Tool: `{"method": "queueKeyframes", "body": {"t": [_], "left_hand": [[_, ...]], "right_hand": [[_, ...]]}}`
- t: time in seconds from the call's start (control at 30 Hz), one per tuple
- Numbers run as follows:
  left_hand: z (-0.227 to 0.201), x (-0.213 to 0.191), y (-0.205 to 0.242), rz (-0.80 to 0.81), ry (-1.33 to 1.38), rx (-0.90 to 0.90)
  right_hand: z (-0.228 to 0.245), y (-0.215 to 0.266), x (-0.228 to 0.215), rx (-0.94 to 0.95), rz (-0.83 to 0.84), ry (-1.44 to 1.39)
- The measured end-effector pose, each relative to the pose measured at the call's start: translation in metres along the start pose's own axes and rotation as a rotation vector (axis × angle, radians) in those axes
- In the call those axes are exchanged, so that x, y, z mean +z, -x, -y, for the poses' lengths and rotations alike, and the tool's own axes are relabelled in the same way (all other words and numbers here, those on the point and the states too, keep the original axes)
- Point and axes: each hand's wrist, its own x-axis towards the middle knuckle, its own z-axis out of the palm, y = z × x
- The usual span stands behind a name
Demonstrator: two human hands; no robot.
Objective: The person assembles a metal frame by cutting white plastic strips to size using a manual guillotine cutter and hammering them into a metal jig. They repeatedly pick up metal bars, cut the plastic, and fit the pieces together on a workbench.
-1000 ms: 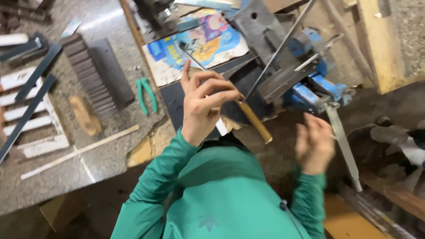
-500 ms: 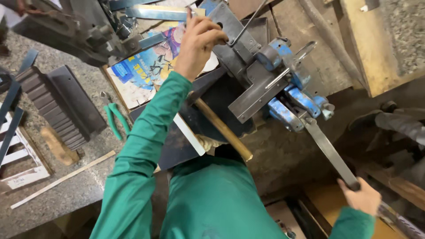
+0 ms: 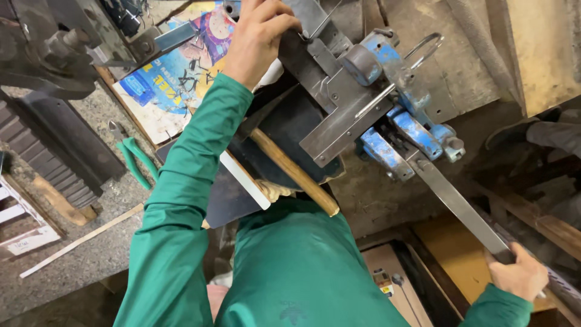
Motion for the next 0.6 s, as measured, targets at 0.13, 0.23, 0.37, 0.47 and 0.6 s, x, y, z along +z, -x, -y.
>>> {"method": "queueKeyframes", "body": {"t": [0.13,0.23,0.37,0.47,0.6], "left_hand": [[0.004,0.004,0.007,0.024,-0.018,-0.02],[0.006,0.007,0.009,0.019,-0.022,-0.03],[0.009,0.007,0.01,0.021,-0.021,-0.024],[0.013,0.005,0.007,0.026,-0.04,-0.021],[0.009,0.008,0.008,0.021,-0.017,-0.019]], "right_hand": [[0.017,-0.011,0.016,0.064,0.088,-0.087],[0.035,-0.015,0.026,0.122,0.134,-0.185],[0.033,-0.009,0.023,0.156,0.159,-0.132],[0.012,0.0,0.021,0.133,0.091,-0.167],[0.035,-0.007,0.032,0.132,0.097,-0.188]]}}
